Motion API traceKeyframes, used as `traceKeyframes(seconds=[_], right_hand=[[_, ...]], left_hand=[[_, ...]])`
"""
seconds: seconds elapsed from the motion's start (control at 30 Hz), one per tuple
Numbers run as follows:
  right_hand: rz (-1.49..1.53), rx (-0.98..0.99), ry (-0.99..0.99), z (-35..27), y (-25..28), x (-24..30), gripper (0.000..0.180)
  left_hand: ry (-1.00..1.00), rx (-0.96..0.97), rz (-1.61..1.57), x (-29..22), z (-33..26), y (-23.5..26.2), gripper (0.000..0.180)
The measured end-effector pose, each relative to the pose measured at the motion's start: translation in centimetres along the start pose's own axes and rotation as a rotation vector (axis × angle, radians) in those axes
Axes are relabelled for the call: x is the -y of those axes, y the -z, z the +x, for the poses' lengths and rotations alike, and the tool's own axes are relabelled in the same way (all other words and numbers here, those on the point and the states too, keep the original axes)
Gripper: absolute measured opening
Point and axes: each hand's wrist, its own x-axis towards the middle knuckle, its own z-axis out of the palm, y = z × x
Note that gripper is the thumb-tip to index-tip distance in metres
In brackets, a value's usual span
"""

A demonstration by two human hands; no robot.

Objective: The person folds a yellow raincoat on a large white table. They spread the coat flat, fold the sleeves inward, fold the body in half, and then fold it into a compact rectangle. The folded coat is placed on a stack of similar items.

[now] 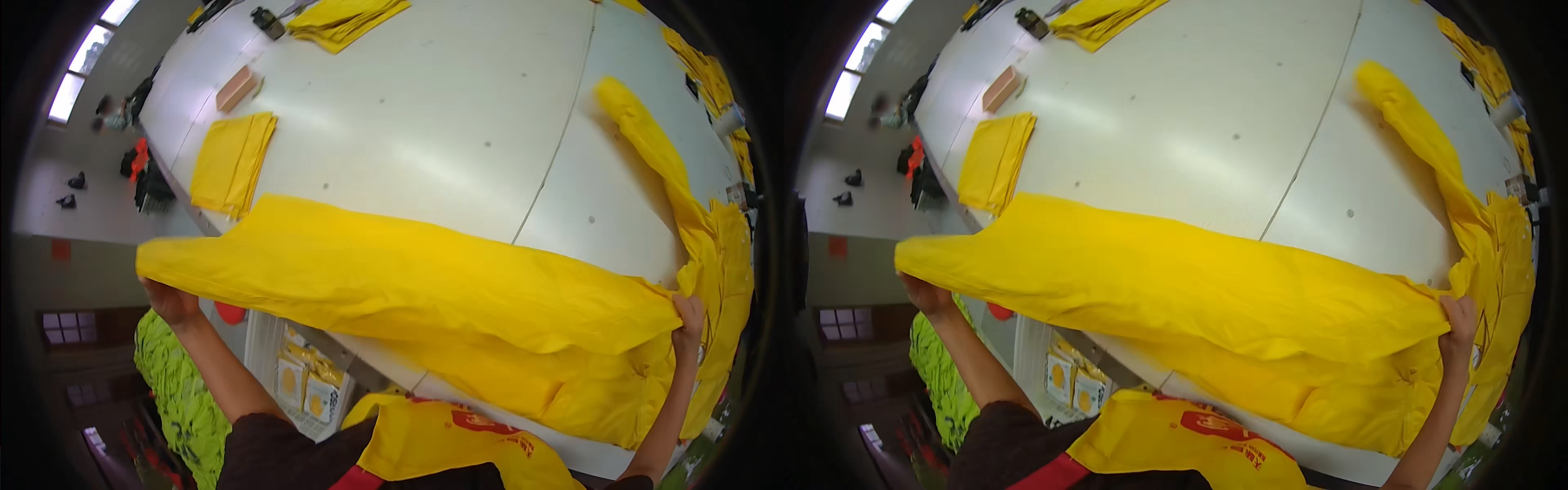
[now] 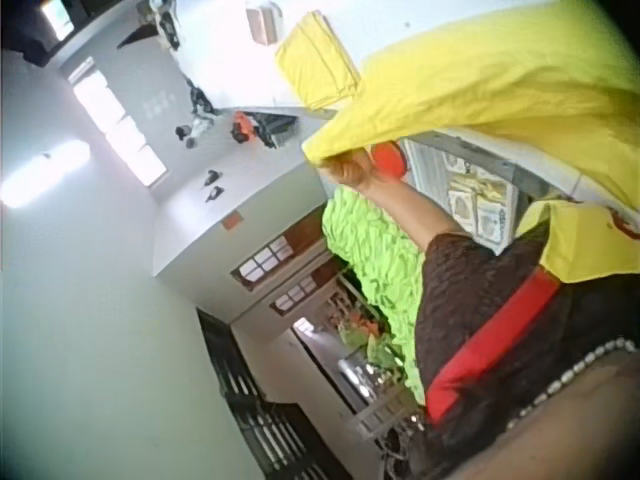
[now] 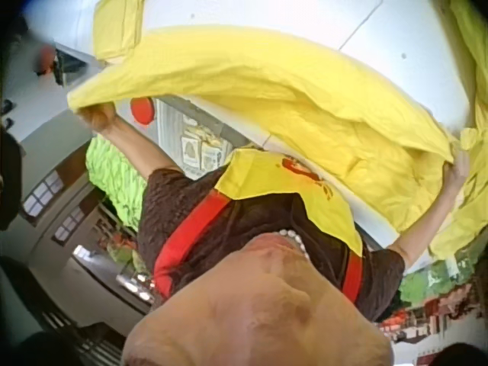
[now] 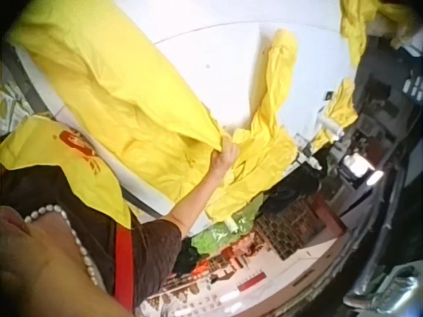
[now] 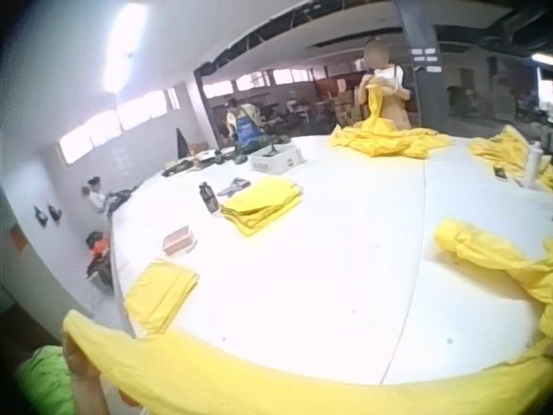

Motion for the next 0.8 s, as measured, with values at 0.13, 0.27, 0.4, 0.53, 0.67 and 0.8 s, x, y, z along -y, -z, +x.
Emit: traceKeyframes(seconds=[0.13, 0.27, 0.4, 0.53, 0.67, 0.8], right_hand=[[0.067, 0.075, 0.020, 0.3, 0.6, -2.1, 0.015], [0.035, 0.079, -0.164, 5.1, -2.2, -5.2, 0.016], [-0.106, 0.027, -0.242, 8.6, -9.2, -9.7, 0.023], [-0.093, -0.179, -0.137, 9.4, -13.9, -3.8, 0.050], [-0.062, 0.085, -0.173, 4.7, -12.9, 6.7, 0.066], [-0.141, 0.290, -0.294, 0.5, -15.3, 9.3, 0.070]], left_hand=[[-0.143, -0.194, 0.204, -1.4, 2.9, 0.3, 0.050], [-0.180, -0.317, 0.762, 3.5, 13.8, -2.5, 0.031], [-0.054, -0.537, 0.934, 12.7, 23.6, 0.0, 0.036], [-0.199, -0.459, 1.321, 21.0, 22.8, -0.5, 0.040], [-0.129, 0.196, 1.363, 24.8, 11.0, -11.1, 0.034], [0.154, 0.407, 1.612, 27.6, 3.6, -12.0, 0.055]])
